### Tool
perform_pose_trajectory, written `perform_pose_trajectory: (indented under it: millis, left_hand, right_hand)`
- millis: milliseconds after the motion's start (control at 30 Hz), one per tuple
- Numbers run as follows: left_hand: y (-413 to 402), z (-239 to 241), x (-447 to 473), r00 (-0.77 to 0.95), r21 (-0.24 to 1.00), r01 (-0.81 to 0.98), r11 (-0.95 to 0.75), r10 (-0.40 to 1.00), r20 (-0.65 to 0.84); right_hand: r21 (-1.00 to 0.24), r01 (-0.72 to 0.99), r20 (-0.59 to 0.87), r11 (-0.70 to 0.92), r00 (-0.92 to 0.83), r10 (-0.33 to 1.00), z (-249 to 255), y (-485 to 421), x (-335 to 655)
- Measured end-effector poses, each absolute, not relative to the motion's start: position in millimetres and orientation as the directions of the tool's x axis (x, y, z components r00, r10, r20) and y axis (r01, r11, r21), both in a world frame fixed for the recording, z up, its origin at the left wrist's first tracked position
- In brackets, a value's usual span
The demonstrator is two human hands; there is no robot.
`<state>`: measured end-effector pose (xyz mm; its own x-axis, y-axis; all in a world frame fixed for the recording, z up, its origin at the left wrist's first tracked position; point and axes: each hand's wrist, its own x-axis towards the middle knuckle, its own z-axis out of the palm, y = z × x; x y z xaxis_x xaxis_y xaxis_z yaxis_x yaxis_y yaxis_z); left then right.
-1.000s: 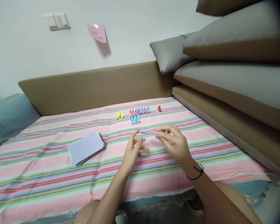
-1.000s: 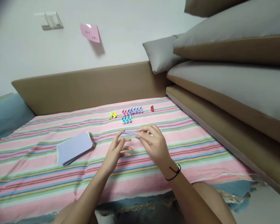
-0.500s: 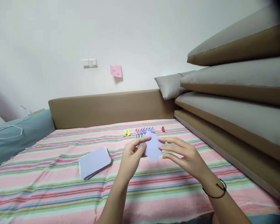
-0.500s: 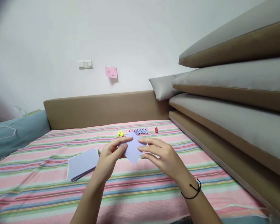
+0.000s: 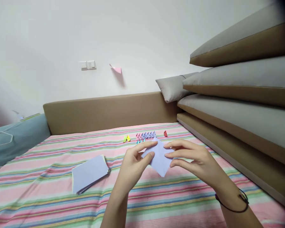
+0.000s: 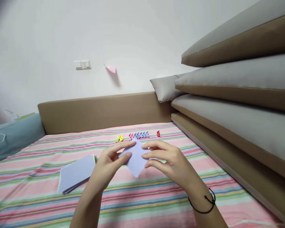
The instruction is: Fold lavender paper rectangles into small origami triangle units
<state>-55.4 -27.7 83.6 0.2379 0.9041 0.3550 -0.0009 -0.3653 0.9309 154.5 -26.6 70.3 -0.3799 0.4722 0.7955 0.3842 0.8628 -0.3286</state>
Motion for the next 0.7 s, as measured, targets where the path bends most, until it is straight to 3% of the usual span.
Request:
perform_pose_trajectory:
  millis: [167, 300, 567, 700]
  left_hand:
    - [-26.5, 78.8, -49.2, 0.231, 0.91, 0.113, -0.399, 0.901, 0.366]
    - [-27.8, 79.0, -51.2, 0.359, 0.92, 0.115, -0.374, 0.88, 0.312]
    - [-26.2, 79.2, -58.4, 0.477, 0.836, 0.153, -0.526, 0.781, 0.404]
    - [-25.9, 78.2, -54.9, 0.42, 0.838, 0.111, -0.534, 0.79, 0.447]
  right_hand:
    - [-0.355, 0.365, 0.783, 0.861, -0.387, 0.487, 67.4, -29.4, 158.8]
    - [-0.402, 0.354, 0.812, 0.845, -0.289, 0.507, 64.9, -31.9, 156.7]
    - [-0.465, 0.361, 0.782, 0.809, -0.261, 0.566, 60.9, -32.9, 154.3]
    - [-0.446, 0.384, 0.796, 0.808, -0.242, 0.554, 65.1, -29.2, 156.1]
